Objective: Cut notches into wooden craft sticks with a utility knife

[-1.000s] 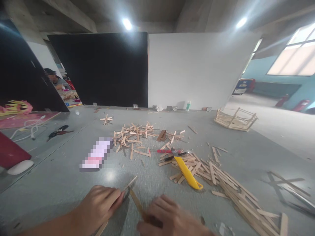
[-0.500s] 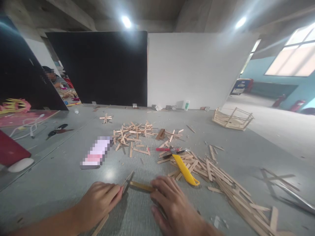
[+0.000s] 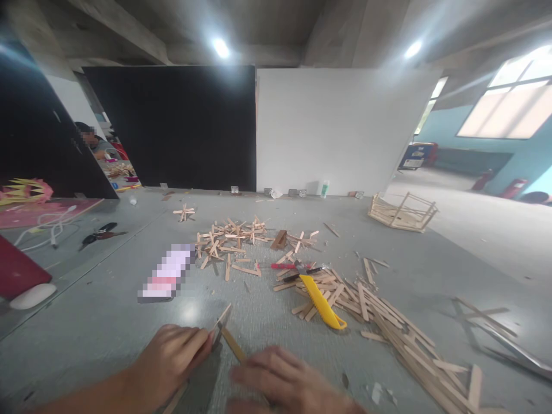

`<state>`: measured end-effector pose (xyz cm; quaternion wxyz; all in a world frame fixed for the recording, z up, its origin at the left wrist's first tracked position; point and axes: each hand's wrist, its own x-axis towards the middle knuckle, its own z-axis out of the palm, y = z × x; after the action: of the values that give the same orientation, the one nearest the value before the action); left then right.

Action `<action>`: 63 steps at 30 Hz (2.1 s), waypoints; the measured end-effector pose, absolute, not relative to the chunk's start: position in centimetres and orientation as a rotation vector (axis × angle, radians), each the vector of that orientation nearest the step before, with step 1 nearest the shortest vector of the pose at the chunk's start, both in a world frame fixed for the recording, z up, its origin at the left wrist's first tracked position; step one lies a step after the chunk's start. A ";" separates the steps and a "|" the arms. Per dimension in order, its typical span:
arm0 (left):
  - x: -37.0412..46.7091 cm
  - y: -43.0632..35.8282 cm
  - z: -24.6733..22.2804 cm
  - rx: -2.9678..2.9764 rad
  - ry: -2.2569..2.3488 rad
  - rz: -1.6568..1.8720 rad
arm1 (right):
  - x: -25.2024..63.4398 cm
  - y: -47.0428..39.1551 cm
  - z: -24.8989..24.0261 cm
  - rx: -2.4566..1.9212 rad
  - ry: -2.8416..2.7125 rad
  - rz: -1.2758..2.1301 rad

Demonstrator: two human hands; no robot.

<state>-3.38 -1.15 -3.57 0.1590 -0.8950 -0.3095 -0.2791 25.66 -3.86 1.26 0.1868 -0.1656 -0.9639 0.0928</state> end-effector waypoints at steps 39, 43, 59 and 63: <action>-3.2 -1.3 -3.2 -2.486 -0.738 -0.851 | 25.6 -3.6 -2.2 -0.975 -2.385 0.156; -3.2 -1.4 -3.4 -2.471 -0.772 -0.933 | 25.5 -3.8 -1.8 -0.834 -2.441 0.253; -3.3 -1.2 -3.3 -2.482 -0.753 -0.902 | 25.4 -3.3 -2.9 -1.127 -2.194 0.097; -3.2 -1.3 -3.4 -2.443 -0.902 -0.903 | 25.1 -3.9 -2.4 -0.734 -2.484 0.154</action>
<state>-3.17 -1.28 -3.35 0.1914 -0.8700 -0.3212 -0.3214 25.14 -3.91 -2.41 0.2699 -0.2722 -0.9218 0.0570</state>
